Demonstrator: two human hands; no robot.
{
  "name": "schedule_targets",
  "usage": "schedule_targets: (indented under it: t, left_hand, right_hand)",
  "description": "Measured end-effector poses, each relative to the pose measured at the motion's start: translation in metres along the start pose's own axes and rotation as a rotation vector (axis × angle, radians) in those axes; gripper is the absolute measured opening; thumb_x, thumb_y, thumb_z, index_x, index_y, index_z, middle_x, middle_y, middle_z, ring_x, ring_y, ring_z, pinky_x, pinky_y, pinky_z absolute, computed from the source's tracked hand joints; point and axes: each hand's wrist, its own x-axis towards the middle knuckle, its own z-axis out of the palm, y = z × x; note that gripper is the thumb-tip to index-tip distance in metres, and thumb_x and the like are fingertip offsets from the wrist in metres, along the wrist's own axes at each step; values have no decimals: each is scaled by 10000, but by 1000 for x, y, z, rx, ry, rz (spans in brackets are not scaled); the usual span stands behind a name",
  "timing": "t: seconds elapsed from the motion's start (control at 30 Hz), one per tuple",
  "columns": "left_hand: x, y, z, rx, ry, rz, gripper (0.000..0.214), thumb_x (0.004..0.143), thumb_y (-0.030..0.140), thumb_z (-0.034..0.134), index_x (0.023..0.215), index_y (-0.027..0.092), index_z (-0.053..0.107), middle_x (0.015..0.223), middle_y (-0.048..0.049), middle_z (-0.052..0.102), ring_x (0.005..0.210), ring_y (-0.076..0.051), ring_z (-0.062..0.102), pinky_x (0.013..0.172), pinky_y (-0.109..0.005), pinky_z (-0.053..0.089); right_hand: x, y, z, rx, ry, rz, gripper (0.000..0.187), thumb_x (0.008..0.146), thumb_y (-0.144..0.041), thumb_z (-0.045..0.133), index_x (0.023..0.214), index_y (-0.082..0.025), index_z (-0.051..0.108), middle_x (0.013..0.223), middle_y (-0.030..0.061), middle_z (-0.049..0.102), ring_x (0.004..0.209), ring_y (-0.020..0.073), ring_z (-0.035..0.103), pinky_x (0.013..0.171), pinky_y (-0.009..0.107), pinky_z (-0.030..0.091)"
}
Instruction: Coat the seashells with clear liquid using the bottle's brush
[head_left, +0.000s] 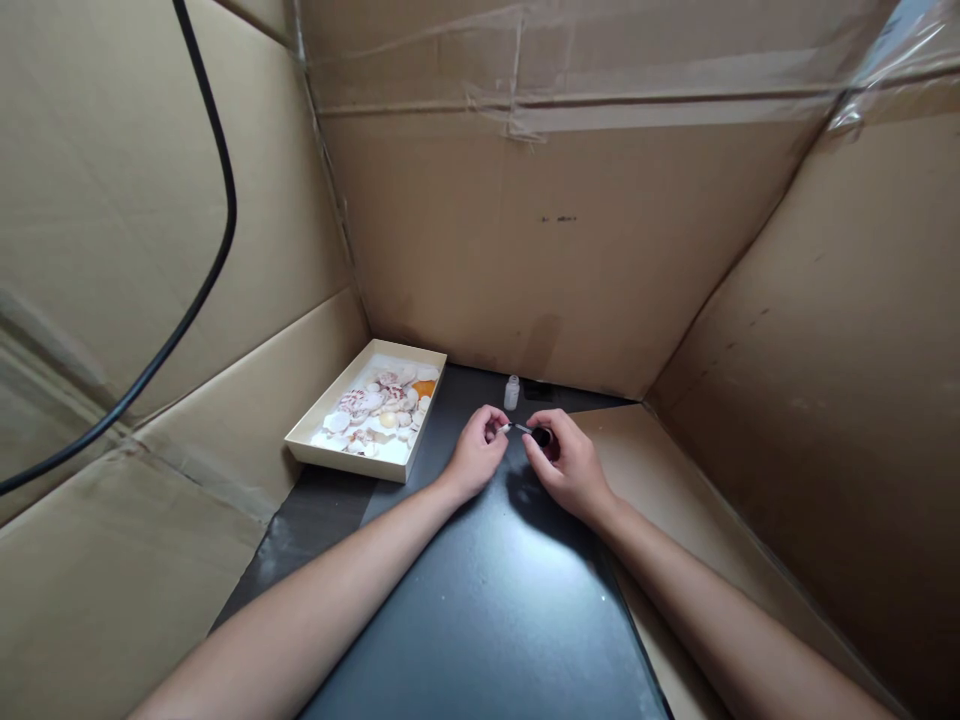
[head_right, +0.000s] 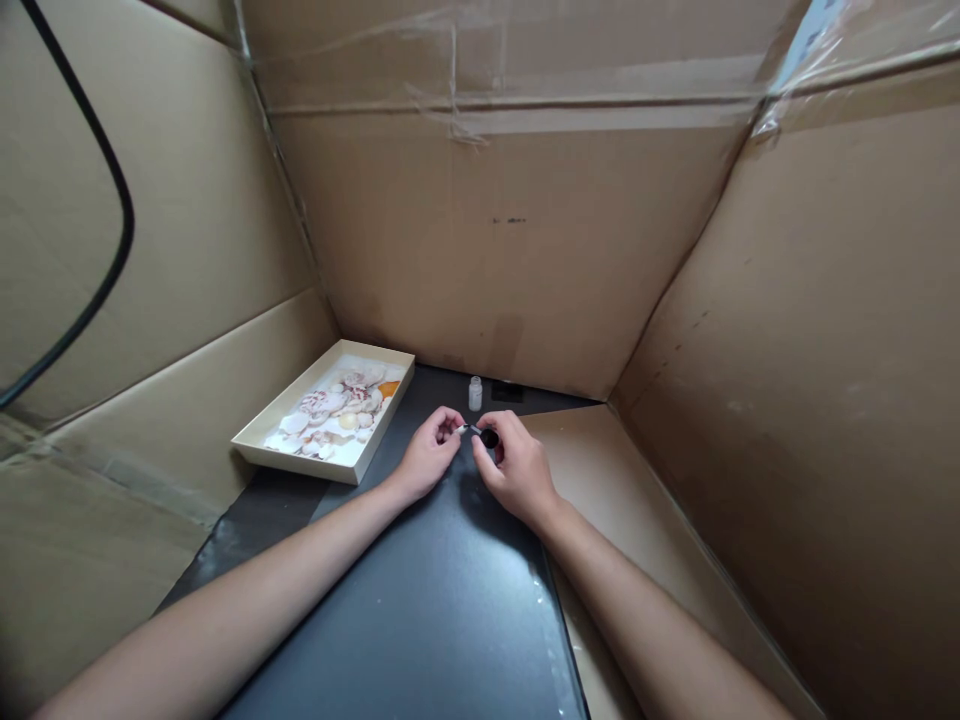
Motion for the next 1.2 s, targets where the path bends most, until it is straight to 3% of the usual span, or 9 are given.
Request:
schedule_targets:
  t: [0.5,1.2]
  left_hand:
    - [0,1,0,26,16,4,82,789,100,498,839,164,511,778,15,504,687,-99,443,664,-222,371]
    - [0,3,1,-60,17,-137,86,804,123,467,787,199,431,554,77,374,508,-76,355,508,-185,303]
  right_hand:
    - [-1,1,0,56,2,24,113,874,-284,528,946,-199,548,808,12,571,594,114,482,580,246,408]
    - [1,1,1,29,-3,1,70,877,-273,518,884,-209,543,797,11,553,597,117,484,585,251,408]
